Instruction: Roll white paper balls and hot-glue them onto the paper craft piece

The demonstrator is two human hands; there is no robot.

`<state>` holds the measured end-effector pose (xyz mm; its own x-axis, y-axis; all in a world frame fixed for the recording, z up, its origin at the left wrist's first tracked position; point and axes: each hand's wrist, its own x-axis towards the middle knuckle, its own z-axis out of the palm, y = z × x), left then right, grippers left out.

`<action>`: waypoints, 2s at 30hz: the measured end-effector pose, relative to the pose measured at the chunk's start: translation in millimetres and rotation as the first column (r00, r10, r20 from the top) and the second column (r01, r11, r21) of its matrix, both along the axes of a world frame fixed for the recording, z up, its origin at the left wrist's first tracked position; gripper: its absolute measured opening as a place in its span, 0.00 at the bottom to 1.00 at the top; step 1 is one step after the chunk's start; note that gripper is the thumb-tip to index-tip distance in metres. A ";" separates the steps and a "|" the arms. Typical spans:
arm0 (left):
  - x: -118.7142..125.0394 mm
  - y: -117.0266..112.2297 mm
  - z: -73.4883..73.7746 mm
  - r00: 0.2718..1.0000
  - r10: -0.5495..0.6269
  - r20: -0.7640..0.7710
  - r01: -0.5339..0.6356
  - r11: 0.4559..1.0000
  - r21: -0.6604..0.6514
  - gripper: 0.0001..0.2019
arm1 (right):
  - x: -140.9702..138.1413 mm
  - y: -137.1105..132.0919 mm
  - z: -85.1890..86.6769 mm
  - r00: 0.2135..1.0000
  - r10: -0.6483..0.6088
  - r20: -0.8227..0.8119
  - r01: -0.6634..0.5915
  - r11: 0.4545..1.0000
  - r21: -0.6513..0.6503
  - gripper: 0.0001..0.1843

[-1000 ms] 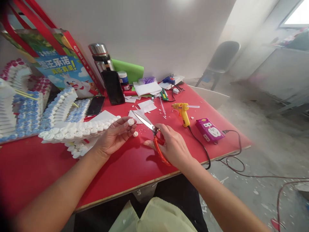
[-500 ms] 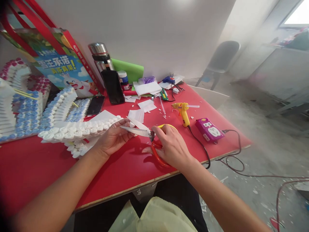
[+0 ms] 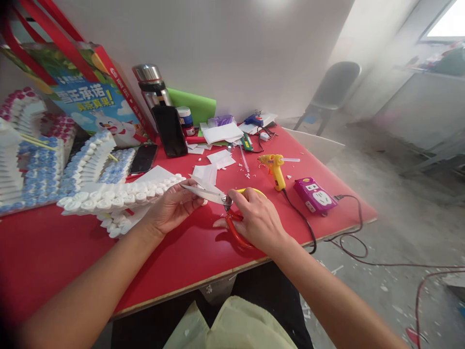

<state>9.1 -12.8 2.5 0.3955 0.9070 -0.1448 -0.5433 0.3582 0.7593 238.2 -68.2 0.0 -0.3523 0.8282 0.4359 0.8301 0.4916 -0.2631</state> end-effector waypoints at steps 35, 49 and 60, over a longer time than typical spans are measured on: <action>-5.0 2.5 -3.2 0.998 0.002 -0.066 -0.001 1.000 0.023 0.12 | 22.1 30.1 8.9 0.881 -0.414 0.229 0.462 0.859 -0.221 0.17; 2.7 -7.7 7.9 0.861 0.266 -0.434 -0.031 0.878 0.477 0.10 | 17.6 50.1 8.9 0.902 -0.334 0.272 0.375 0.920 -0.113 0.16; 1.4 -4.8 5.8 0.723 0.459 -0.517 -0.017 0.759 0.650 0.11 | -35.6 54.7 16.4 0.696 -0.001 -0.718 -0.480 0.743 -0.466 0.19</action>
